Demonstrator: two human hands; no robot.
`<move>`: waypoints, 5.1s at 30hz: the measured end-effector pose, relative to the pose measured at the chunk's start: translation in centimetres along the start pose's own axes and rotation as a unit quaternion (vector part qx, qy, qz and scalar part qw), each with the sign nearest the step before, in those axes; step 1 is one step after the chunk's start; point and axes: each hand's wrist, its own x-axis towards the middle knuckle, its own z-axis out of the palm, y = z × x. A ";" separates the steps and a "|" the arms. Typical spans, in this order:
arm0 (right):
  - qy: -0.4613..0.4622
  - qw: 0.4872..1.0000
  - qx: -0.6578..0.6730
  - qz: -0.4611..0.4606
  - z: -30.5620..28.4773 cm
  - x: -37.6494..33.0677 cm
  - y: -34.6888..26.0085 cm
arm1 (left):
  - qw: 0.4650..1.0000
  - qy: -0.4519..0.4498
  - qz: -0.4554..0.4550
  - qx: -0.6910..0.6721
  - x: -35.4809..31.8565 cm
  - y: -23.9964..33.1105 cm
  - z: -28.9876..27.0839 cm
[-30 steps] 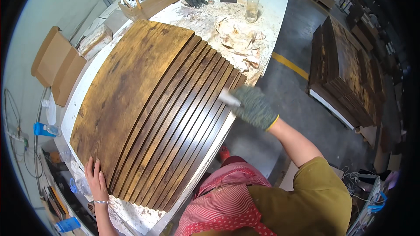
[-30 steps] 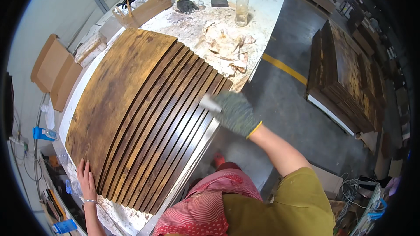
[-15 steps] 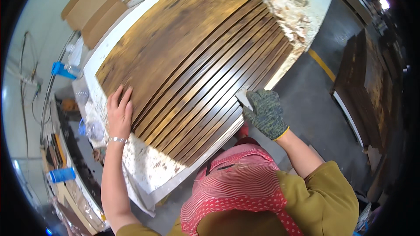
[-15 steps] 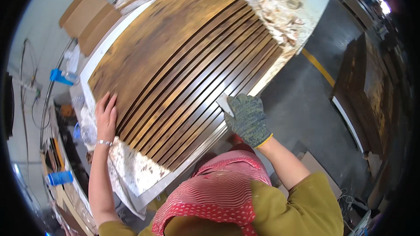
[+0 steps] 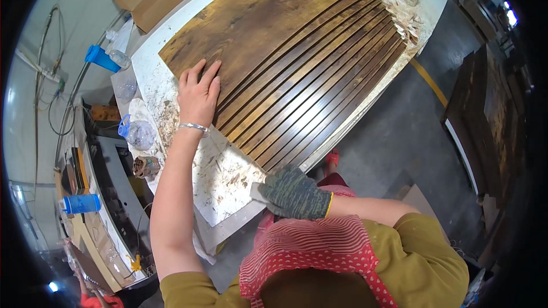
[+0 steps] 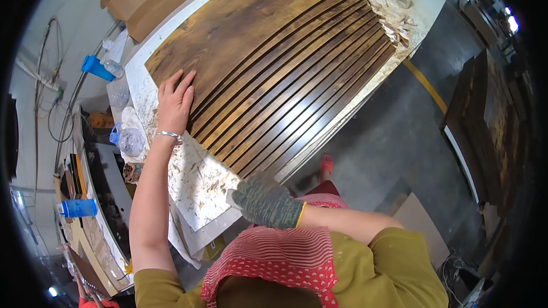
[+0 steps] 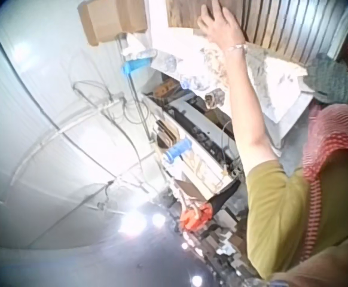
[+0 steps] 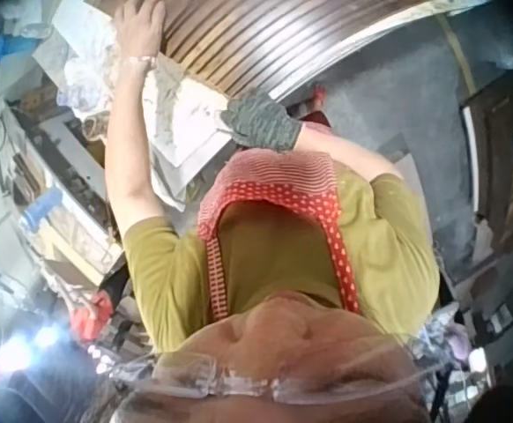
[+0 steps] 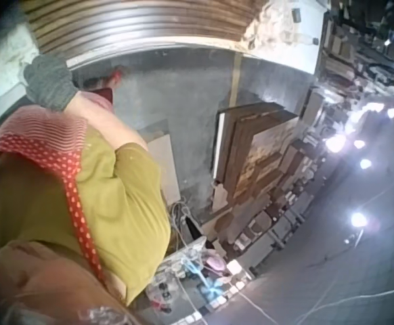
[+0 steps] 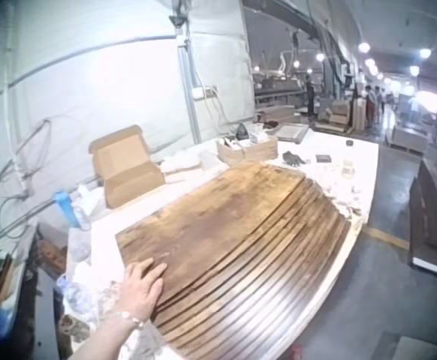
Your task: The person wipes a stack of wooden boards with a cloth and a small rectangular block, then picks up a cardboard tube and a piece of white material from the table before continuing to wipe the boards.
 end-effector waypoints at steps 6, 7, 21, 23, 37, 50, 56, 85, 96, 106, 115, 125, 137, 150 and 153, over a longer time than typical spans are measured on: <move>-0.019 0.996 -0.037 0.084 -3.2 1.0 1.1 | 1.000 0.000 -0.012 -0.003 0.1 0.9 -0.2; 0.004 0.994 -0.063 0.089 -3.7 1.0 1.9 | 1.000 0.001 -0.014 0.000 0.0 0.9 -0.3; -0.019 0.993 -0.051 0.103 -7.8 -1.8 9.1 | 1.000 -0.026 0.017 0.000 0.5 0.8 -1.3; -0.051 0.985 -0.096 0.135 -10.2 -3.0 12.0 | 0.999 -0.047 0.013 0.000 0.7 1.0 -1.1; 0.093 0.925 -0.234 0.286 -24.0 -11.5 34.7 | 0.988 -0.143 -0.057 0.026 1.0 2.1 -2.5; 0.165 0.892 -0.220 0.359 -26.0 -10.4 37.6 | 0.982 -0.174 -0.062 0.046 1.7 2.7 -2.7; 0.141 0.927 -0.199 0.284 -24.8 -10.1 35.0 | 0.980 -0.178 -0.069 0.048 1.4 2.6 -2.9; -0.147 0.955 -0.067 0.247 -5.7 2.3 4.7 | 0.999 -0.040 0.003 0.004 0.7 0.4 -1.2; -0.082 0.992 -0.093 0.031 -6.1 5.6 3.2 | 0.999 -0.023 -0.006 0.026 0.0 0.1 -0.8; -0.062 0.994 -0.084 -0.045 -6.3 6.2 4.3 | 0.998 -0.045 -0.023 0.028 0.1 0.5 -0.9; -0.100 0.989 -0.045 -0.102 -6.4 5.7 7.2 | 0.999 -0.046 -0.004 0.003 0.7 0.7 -1.2; -0.064 0.988 -0.143 0.011 -17.8 0.0 20.3 | 0.994 -0.102 0.021 0.028 1.2 1.0 -1.7; -0.045 0.948 -0.249 0.196 -30.3 -8.4 38.5 | 0.983 -0.176 -0.021 0.057 1.8 2.2 -3.2; 0.040 0.980 -0.188 0.057 -26.3 -5.5 33.0 | 0.976 -0.201 -0.027 0.076 1.9 2.6 -3.5; -0.008 0.965 -0.231 0.124 -27.5 -5.7 35.2 | 0.975 -0.205 -0.030 0.077 1.8 2.6 -3.6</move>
